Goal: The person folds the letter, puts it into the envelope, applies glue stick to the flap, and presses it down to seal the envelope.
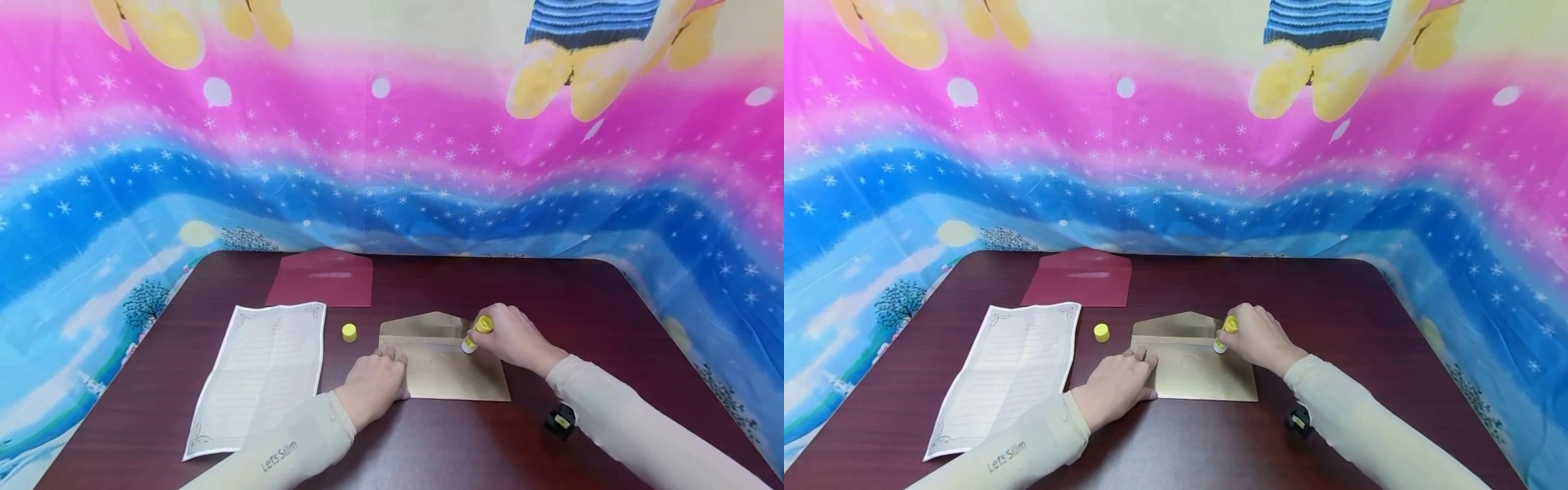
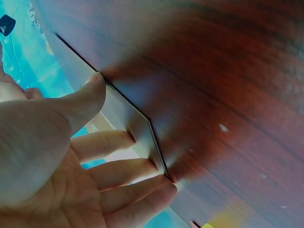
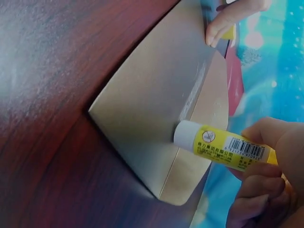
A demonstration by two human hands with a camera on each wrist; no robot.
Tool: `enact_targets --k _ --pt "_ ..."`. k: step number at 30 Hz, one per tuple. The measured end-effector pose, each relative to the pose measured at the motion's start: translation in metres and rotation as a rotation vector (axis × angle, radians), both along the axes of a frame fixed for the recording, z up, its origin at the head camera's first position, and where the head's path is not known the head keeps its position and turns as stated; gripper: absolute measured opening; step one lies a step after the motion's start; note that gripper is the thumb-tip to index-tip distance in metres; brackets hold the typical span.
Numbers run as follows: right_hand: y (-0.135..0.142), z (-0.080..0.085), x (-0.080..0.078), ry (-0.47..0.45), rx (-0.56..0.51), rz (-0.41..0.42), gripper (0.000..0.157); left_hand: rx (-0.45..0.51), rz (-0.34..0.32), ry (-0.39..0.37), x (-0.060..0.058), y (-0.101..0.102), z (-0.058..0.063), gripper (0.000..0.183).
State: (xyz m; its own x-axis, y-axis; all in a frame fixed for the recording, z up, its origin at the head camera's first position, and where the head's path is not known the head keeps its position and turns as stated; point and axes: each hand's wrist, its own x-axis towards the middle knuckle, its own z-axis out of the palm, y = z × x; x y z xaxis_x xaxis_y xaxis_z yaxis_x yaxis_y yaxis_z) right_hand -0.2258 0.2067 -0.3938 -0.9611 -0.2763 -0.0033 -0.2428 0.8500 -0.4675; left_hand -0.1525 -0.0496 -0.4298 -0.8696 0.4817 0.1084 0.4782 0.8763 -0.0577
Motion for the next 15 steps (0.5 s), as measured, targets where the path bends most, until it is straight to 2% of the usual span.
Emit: enact_targets --k 5,15 --pt "0.014 0.002 -0.002 -0.014 -0.071 0.001 0.017 -0.001 0.001 0.006 0.0 0.0 -0.001 0.043" --pt "0.026 0.012 -0.001 0.029 -0.181 -0.057 0.021 -0.007 0.007 0.007 0.0 0.001 -0.001 0.04"
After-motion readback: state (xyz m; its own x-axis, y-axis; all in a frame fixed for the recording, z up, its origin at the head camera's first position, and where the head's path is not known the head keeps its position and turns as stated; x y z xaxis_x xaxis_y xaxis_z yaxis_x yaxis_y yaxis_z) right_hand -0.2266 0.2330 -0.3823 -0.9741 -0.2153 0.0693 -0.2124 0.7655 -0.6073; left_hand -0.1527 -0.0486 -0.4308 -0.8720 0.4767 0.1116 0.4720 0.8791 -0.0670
